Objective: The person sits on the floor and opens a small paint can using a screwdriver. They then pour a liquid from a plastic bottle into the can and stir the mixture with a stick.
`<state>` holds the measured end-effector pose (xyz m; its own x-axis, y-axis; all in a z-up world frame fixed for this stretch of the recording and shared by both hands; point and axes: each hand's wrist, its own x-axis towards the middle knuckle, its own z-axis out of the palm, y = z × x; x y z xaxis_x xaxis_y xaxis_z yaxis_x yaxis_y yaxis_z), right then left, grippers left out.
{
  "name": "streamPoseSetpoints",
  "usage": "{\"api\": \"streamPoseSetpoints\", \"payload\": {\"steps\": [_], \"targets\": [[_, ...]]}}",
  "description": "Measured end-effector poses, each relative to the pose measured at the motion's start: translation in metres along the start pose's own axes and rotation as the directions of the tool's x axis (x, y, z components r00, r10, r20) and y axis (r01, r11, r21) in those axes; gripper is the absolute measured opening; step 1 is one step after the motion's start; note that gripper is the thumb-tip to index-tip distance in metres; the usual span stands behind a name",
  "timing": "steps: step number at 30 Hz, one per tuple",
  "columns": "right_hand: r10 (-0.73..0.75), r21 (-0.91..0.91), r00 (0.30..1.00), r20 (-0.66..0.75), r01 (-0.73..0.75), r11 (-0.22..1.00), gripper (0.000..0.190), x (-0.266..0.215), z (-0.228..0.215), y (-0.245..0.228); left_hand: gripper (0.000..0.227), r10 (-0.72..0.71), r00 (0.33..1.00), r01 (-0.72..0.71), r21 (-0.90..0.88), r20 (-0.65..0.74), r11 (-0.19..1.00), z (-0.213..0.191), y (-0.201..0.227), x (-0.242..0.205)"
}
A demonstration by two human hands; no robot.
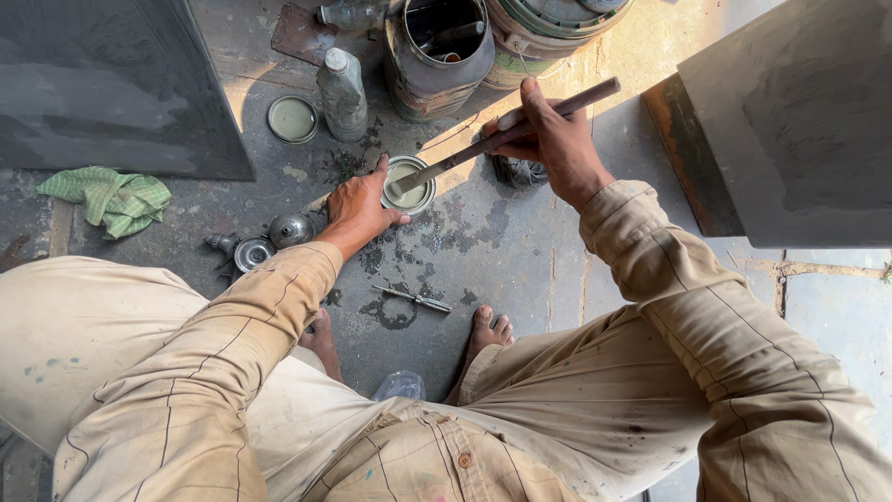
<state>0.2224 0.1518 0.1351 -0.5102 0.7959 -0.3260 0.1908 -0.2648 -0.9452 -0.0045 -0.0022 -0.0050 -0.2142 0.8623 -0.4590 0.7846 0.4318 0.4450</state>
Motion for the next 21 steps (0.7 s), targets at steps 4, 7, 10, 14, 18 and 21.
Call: {"api": "streamPoseSetpoints", "payload": {"steps": [4,7,10,14,18,21], "targets": [[-0.073,-0.056,0.997,0.004,0.073,0.996,0.049,-0.012,-0.001,-0.013,0.118,0.004,1.0,-0.004,-0.008,-0.004,1.0,0.0,0.001,0.001],[-0.108,-0.104,0.994,0.013,0.109,0.989,0.051,-0.017,0.0,-0.017,0.117,0.002,1.0,-0.002,-0.005,-0.003,1.0,0.001,0.0,0.002],[-0.089,-0.151,0.996,0.023,0.092,0.984,0.054,-0.016,0.007,-0.014,0.117,0.013,1.0,-0.013,-0.009,-0.019,1.0,0.003,-0.001,0.001],[-0.079,-0.377,0.996,0.038,0.088,0.922,0.053,-0.011,0.032,0.006,0.118,0.055,0.996,-0.058,-0.041,-0.076,0.997,0.004,-0.002,0.0],[-0.217,-0.472,0.94,0.264,0.322,0.821,0.046,-0.014,0.054,0.026,0.117,0.03,0.997,-0.034,-0.046,-0.072,0.998,0.003,-0.001,-0.003],[-0.148,-0.56,0.936,0.321,0.313,0.767,0.045,-0.013,0.065,0.033,0.116,0.023,0.998,-0.026,-0.044,-0.058,0.999,-0.001,0.002,-0.005]]}}
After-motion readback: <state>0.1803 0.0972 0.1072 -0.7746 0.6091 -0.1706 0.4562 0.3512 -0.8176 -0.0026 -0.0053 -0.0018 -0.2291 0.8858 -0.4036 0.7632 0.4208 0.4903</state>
